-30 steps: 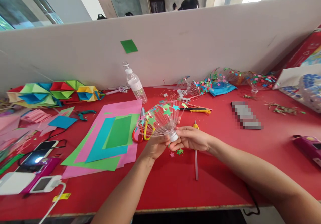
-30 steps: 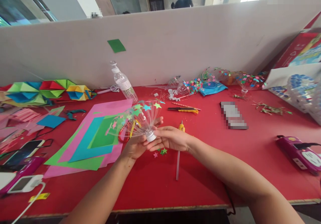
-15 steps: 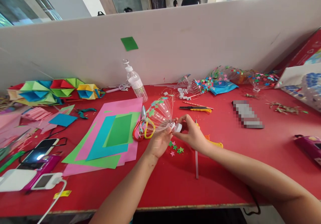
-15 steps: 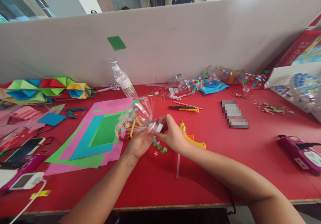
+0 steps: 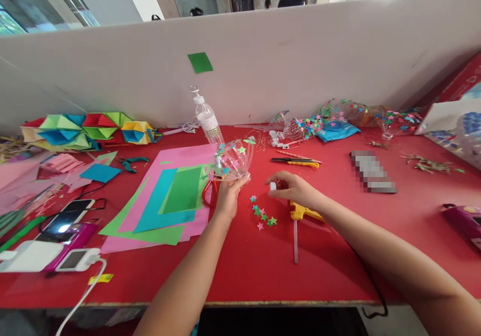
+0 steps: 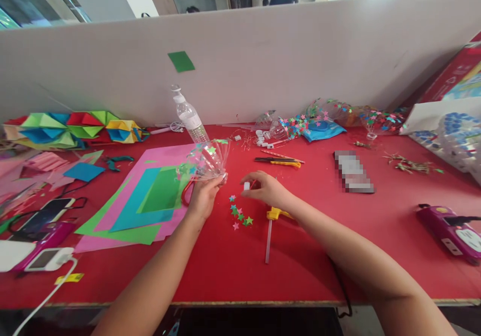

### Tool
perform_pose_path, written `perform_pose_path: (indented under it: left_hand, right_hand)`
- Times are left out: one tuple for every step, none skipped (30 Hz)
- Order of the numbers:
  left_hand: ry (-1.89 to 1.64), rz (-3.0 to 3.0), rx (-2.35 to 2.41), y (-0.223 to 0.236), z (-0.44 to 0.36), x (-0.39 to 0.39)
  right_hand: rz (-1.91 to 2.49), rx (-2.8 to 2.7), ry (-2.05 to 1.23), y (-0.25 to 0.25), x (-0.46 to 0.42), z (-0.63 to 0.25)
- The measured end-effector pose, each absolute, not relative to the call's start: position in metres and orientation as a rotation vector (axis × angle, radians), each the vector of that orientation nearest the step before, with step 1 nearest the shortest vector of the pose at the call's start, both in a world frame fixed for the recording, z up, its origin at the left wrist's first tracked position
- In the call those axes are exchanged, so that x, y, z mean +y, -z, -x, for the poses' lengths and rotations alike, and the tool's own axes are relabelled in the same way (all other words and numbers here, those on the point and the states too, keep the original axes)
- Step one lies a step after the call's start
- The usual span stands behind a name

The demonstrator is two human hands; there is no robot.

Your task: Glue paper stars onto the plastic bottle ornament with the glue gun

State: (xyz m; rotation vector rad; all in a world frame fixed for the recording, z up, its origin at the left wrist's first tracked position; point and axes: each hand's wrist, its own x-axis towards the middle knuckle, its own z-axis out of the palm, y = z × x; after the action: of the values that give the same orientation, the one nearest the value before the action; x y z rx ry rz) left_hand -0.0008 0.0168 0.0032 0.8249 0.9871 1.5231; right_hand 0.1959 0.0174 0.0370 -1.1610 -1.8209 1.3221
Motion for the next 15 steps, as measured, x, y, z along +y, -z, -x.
perform_pose_path:
  left_hand:
    - [-1.53, -0.82, 0.999, -0.001, 0.0, 0.017]
    - [-1.534, -0.815, 1.009, 0.001, -0.001, 0.017]
    - [-1.538, -0.81, 1.016, 0.002, -0.002, 0.017]
    - [-1.542, -0.803, 1.019, 0.004, -0.003, 0.016]
    - [-1.55, -0.794, 1.021, 0.005, -0.005, 0.016]
    - [-1.561, -0.78, 1.023, 0.005, -0.006, 0.015]
    - [-1.576, -0.76, 1.028, 0.005, -0.006, 0.015]
    - [-1.593, -0.736, 1.034, 0.005, -0.006, 0.015]
    - [-1.61, -0.71, 1.04, 0.005, -0.006, 0.015]
    - [-1.624, -0.685, 1.045, 0.004, -0.005, 0.015]
    - [-1.633, -0.663, 1.047, 0.003, -0.003, 0.016]
    - [-1.638, -0.645, 1.047, 0.002, -0.002, 0.016]
    - [-1.638, -0.632, 1.044, 0.001, -0.001, 0.016]
    - [-1.635, -0.623, 1.04, 0.0, 0.0, 0.016]
    - [-1.631, -0.617, 1.037, -0.001, 0.001, 0.016]
  right_hand:
    - [1.188, -1.834, -1.285, -0.037, 0.021, -0.2]
    - [1.213, -1.837, -1.255, -0.038, 0.025, -0.204]
    - [1.238, -1.839, -1.22, -0.039, 0.028, -0.208]
    - [1.266, -1.848, -1.177, -0.041, 0.033, -0.212]
    - [1.293, -1.861, -1.132, -0.042, 0.038, -0.215]
    - [1.314, -1.878, -1.09, -0.044, 0.044, -0.216]
    - [1.331, -1.896, -1.053, -0.045, 0.052, -0.215]
    - [1.345, -1.911, -1.02, -0.047, 0.062, -0.212]
    - [1.357, -1.923, -0.984, -0.049, 0.073, -0.207]
    - [1.372, -1.928, -0.943, -0.052, 0.087, -0.201]
    - [1.392, -1.922, -0.888, -0.056, 0.102, -0.193]
    - [1.409, -1.908, -0.829, -0.06, 0.117, -0.185]
    - [1.422, -1.884, -0.759, -0.065, 0.132, -0.177]
    - [1.437, -1.859, -0.69, -0.071, 0.146, -0.171]
    - [1.446, -1.844, -0.634, -0.075, 0.158, -0.166]
